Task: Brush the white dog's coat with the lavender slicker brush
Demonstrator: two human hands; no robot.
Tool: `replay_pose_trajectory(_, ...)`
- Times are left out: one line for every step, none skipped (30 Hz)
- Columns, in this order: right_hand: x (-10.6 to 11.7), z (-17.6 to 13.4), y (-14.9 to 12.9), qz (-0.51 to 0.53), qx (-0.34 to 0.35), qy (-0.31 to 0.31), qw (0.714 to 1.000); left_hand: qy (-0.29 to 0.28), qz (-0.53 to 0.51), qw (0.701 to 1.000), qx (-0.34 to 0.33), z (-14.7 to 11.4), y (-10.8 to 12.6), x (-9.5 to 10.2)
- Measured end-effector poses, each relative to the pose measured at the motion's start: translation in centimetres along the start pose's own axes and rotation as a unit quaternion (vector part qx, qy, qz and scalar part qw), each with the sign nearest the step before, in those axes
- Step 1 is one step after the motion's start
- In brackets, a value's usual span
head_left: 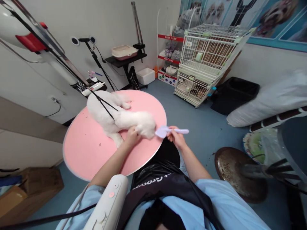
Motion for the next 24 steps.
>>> replay_pose_trajectory(-0.6, -1.8, 1.6, 0.004, -0.048, -0.061, 0.997, -0.005, -0.034, 0.999, 0.014, -0.3, -0.3, -0.1)
replay_pose_trajectory(-1.3, -3.7, 3.0, 0.008, -0.091, -0.118, 0.989, -0.01, -0.067, 0.997, 0.033, -0.7, -0.5, -0.2)
replay_pose_trajectory(-2.1, -5.5, 4.3, 0.011, -0.129, -0.169, 0.977, -0.016, -0.094, 0.994, 0.053, -0.9, -0.7, -0.1)
replay_pose_trajectory(-3.0, -7.1, 5.3, 0.014, -0.164, -0.214, 0.963, -0.024, -0.115, 0.99, 0.071, -1.1, -0.8, -0.1)
replay_pose_trajectory(-3.9, -8.4, 6.0, 0.016, -0.197, -0.257, 0.946, -0.032, -0.127, 0.988, 0.083, -1.3, -0.9, 0.0)
replay_pose_trajectory(-5.0, -9.3, 6.5, 0.015, -0.225, -0.295, 0.928, -0.04, -0.128, 0.988, 0.082, -1.4, -0.8, 0.0)
replay_pose_trajectory(-6.2, -9.8, 6.7, 0.01, -0.243, -0.326, 0.913, -0.045, -0.121, 0.989, 0.071, -1.4, -0.7, 0.1)
replay_pose_trajectory(-7.4, -9.8, 6.6, 0.002, -0.251, -0.349, 0.903, -0.049, -0.112, 0.991, 0.056, -1.3, -0.6, 0.2)
replay_pose_trajectory(-8.6, -9.4, 6.4, -0.009, -0.246, -0.364, 0.898, -0.049, -0.102, 0.993, 0.041, -1.2, -0.6, 0.2)
replay_pose_trajectory(-9.7, -8.7, 6.0, -0.021, -0.229, -0.367, 0.901, -0.046, -0.092, 0.994, 0.027, -1.0, -0.6, 0.2)
replay_pose_trajectory(-10.7, -7.7, 5.7, -0.031, -0.203, -0.356, 0.912, -0.043, -0.083, 0.995, 0.018, -0.8, -0.6, 0.2)
replay_pose_trajectory(-11.5, -6.8, 5.3, -0.038, -0.176, -0.332, 0.926, -0.041, -0.075, 0.996, 0.014, -0.6, -0.7, 0.2)
replay_pose_trajectory(-11.9, -6.0, 5.1, -0.04, -0.156, -0.304, 0.939, -0.038, -0.065, 0.997, 0.011, -0.4, -0.8, 0.3)
replay_pose_trajectory(-12.1, -5.6, 5.0, -0.041, -0.145, -0.278, 0.949, -0.035, -0.05, 0.998, 0.004, -0.1, -0.9, 0.4)
replay_pose_trajectory(-12.1, -5.6, 5.1, -0.043, -0.149, -0.259, 0.953, -0.034, -0.034, 0.999, -0.003, 0.2, -0.8, 0.6)
replay_pose_trajectory(-12.1, -6.0, 5.4, -0.049, -0.169, -0.26, 0.949, -0.034, -0.018, 0.999, -0.01, 0.5, -0.7, 0.9)
replay_pose_trajectory(-12.1, -6.8, 5.8, -0.06, -0.201, -0.28, 0.937, -0.036, -0.003, 0.999, -0.019, 1.0, -0.4, 1.1)
replay_pose_trajectory(-12.1, -7.7, 6.1, -0.074, -0.236, -0.312, 0.917, -0.043, 0.009, 0.999, -0.028, 1.6, -0.1, 1.4)
replay_pose_trajectory(-12.2, -8.6, 6.3, -0.086, -0.261, -0.349, 0.896, -0.054, 0.015, 0.998, -0.039, 2.3, 0.4, 1.7)
replay_pose_trajectory(-12.4, -9.0, 6.2, -0.092, -0.27, -0.381, 0.88, -0.07, 0.016, 0.996, -0.047, 3.2, 0.8, 2.0)
replay_pose_trajectory(-12.7, -8.9, 5.8, -0.095, -0.258, -0.4, 0.874, -0.091, 0.013, 0.994, -0.051, 4.2, 1.3, 2.2)
replay_pose_trajectory(-13.0, -8.2, 5.2, -0.101, -0.222, -0.399, 0.884, -0.115, 0.005, 0.992, -0.045, 5.4, 1.7, 2.4)
replay_pose_trajectory(-13.3, -6.9, 4.5, -0.113, -0.168, -0.374, 0.905, -0.142, -0.007, 0.989, -0.026, 6.5, 2.0, 2.6)
replay_pose_trajectory(-13.4, -5.4, 3.8, -0.133, -0.109, -0.33, 0.928, -0.17, -0.022, 0.985, 0.004, 7.7, 2.2, 2.8)
Point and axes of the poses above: each hand's wrist, its own z-axis towards the middle knuckle, its own x-axis out of the back of the hand, y = z × x, the point moved 6 cm from there along z, towards the middle knuckle, and after that the axes turned 4 degrees about -y, right-handed, at the moved point
